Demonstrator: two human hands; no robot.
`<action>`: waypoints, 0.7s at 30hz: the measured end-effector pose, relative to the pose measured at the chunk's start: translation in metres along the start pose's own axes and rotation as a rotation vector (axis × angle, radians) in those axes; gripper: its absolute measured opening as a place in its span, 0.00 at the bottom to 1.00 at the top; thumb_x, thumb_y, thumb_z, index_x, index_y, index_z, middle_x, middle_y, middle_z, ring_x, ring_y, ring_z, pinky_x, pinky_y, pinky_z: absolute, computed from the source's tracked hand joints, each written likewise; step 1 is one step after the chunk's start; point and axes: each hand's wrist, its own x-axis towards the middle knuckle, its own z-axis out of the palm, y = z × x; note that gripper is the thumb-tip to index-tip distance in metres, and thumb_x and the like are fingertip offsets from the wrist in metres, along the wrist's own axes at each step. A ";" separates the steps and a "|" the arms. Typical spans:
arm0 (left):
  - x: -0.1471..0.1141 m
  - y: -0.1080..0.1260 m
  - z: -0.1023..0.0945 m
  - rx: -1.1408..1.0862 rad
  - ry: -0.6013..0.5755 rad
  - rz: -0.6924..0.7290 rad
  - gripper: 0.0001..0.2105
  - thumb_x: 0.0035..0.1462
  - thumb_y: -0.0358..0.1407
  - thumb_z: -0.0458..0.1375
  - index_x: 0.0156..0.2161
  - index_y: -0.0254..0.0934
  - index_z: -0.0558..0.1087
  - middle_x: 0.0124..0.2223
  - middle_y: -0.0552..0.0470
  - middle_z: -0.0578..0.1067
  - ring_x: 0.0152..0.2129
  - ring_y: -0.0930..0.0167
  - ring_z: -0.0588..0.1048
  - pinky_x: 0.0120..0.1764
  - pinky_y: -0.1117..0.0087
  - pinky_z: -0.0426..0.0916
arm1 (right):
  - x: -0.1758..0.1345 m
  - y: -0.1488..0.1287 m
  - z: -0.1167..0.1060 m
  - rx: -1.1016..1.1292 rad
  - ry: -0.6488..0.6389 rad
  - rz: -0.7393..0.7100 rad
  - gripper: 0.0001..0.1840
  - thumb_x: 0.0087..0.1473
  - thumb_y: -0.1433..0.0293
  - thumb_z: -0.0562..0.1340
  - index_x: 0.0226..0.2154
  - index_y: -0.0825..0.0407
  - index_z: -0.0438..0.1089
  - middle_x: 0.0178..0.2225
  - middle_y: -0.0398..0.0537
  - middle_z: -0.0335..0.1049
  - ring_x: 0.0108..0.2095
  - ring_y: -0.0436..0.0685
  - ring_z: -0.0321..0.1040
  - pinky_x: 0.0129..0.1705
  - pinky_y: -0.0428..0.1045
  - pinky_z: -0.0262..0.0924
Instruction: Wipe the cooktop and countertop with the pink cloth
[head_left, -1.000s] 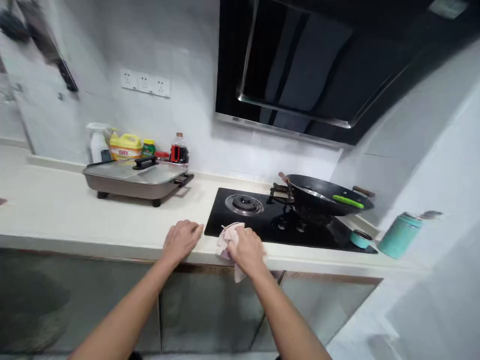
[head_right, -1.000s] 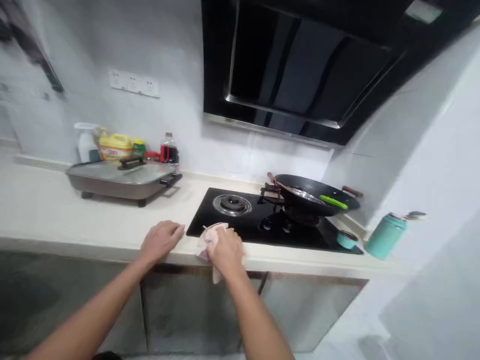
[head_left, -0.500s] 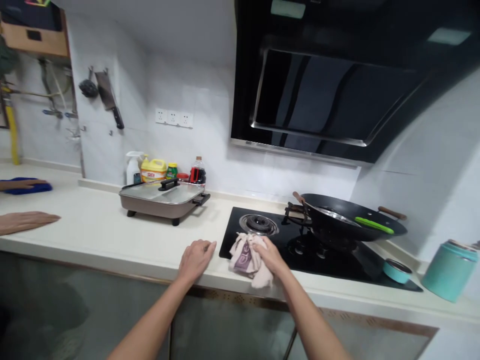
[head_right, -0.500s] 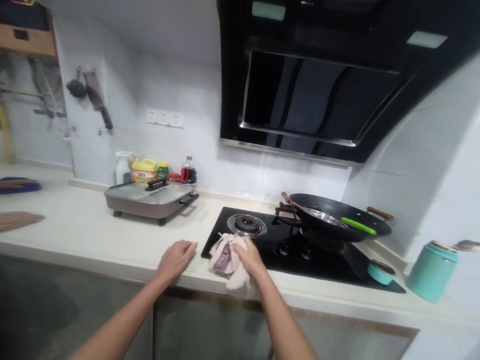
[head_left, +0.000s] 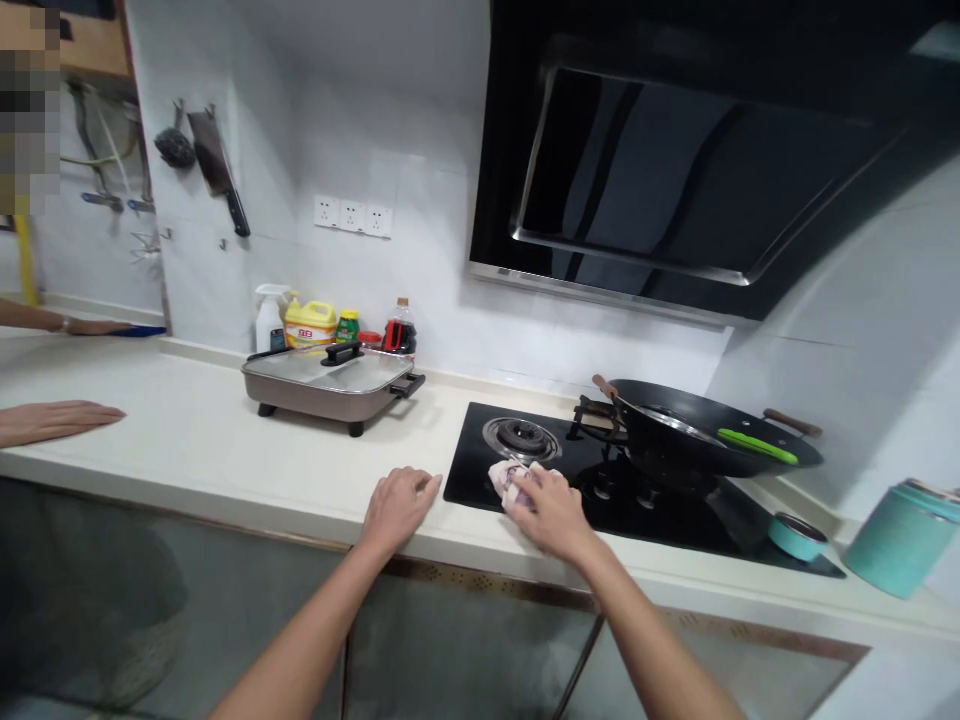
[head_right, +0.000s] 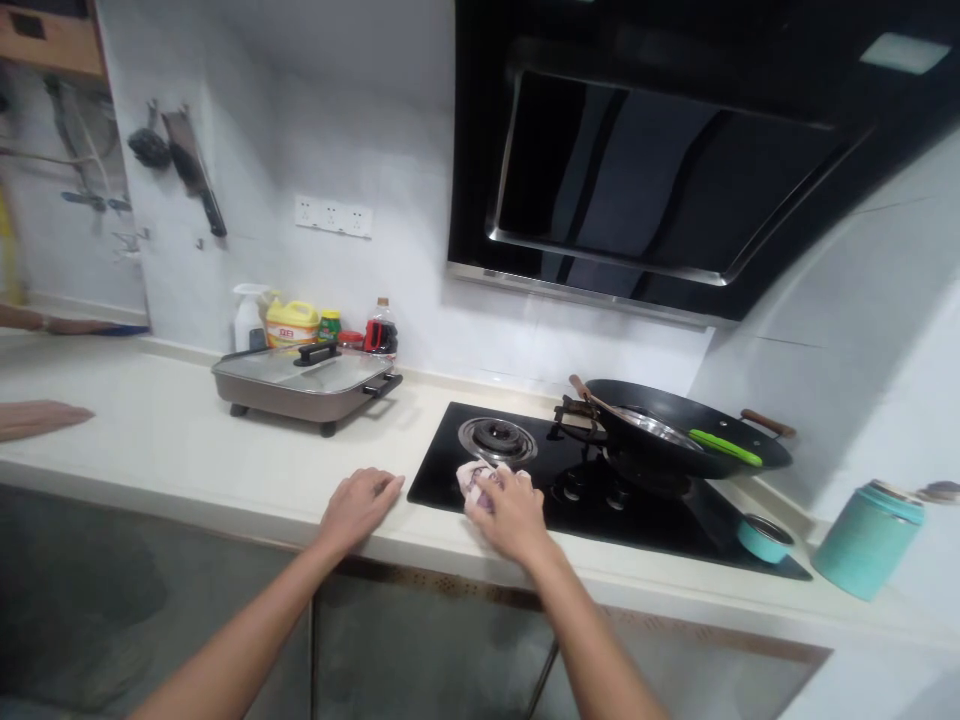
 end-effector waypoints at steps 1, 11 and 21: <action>0.000 -0.001 0.000 0.002 -0.005 0.008 0.19 0.68 0.46 0.50 0.38 0.41 0.81 0.43 0.47 0.83 0.46 0.60 0.76 0.49 0.62 0.64 | -0.004 -0.008 0.008 -0.074 0.013 -0.029 0.28 0.60 0.50 0.63 0.61 0.34 0.71 0.69 0.50 0.58 0.66 0.74 0.52 0.63 0.69 0.51; -0.002 -0.001 0.003 0.033 -0.008 0.052 0.17 0.68 0.44 0.52 0.38 0.41 0.81 0.42 0.47 0.82 0.44 0.62 0.76 0.47 0.62 0.64 | 0.053 0.043 0.022 -0.274 0.044 0.292 0.24 0.68 0.55 0.55 0.63 0.38 0.68 0.66 0.54 0.61 0.59 0.68 0.63 0.57 0.61 0.54; -0.001 -0.002 0.011 0.053 0.038 0.022 0.13 0.68 0.40 0.53 0.35 0.41 0.78 0.41 0.47 0.81 0.43 0.62 0.76 0.46 0.62 0.64 | 0.133 0.097 0.002 -0.217 0.128 0.404 0.25 0.69 0.64 0.48 0.63 0.43 0.66 0.58 0.58 0.65 0.55 0.65 0.64 0.53 0.59 0.60</action>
